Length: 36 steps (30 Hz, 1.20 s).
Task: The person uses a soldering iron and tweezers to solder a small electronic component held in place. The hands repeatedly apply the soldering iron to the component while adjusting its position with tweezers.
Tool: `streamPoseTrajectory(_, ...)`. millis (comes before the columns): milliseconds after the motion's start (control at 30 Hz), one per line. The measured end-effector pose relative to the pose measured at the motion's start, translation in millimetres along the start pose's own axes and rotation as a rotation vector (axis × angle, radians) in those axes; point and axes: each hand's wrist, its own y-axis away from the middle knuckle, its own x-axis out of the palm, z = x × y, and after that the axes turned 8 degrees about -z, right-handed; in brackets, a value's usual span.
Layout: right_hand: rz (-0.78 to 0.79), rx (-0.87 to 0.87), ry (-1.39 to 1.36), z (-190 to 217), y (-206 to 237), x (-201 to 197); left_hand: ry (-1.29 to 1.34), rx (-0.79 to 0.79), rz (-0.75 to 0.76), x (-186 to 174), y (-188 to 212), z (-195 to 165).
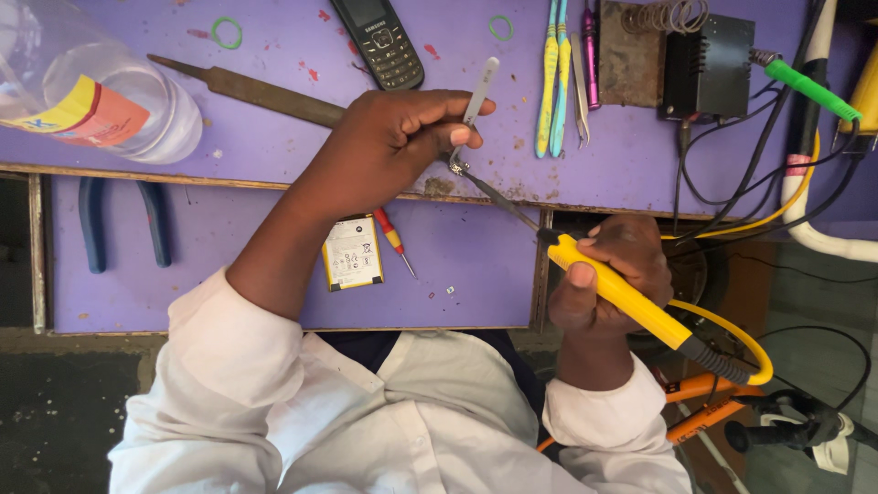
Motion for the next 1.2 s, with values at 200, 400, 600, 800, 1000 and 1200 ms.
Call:
streamPoseTrajectory(200, 0.045, -0.032, 0.014, 1.7, -7.3, -0.4, -0.117, 0.005, -0.034, 1.0, -1.0, -5.8)
streamPoseTrajectory(400, 0.066, -0.063, 0.011, 1.3, -13.6, 1.3, -0.187, -0.020, -0.059, 3.7, -4.0, -10.4)
streamPoseTrajectory(600, 0.086, -0.095, -0.002, -1.0, -19.1, 2.2, -0.202, -0.009, -0.054, 4.9, -5.7, -13.9)
streamPoseTrajectory(800, 0.109, -0.085, 0.019, -3.8, -26.9, 0.0, -0.215, -0.056, -0.040, 9.3, -13.4, -15.0)
streamPoseTrajectory(1000, 0.148, -0.050, 0.063, 0.5, -29.1, -2.2, -0.148, -0.137, -0.025, 9.7, -15.4, -11.3)
streamPoseTrajectory(1200, 0.159, -0.058, 0.053, 2.0, -32.8, -0.4, -0.123, -0.129, -0.023, 11.0, -17.8, -10.0)
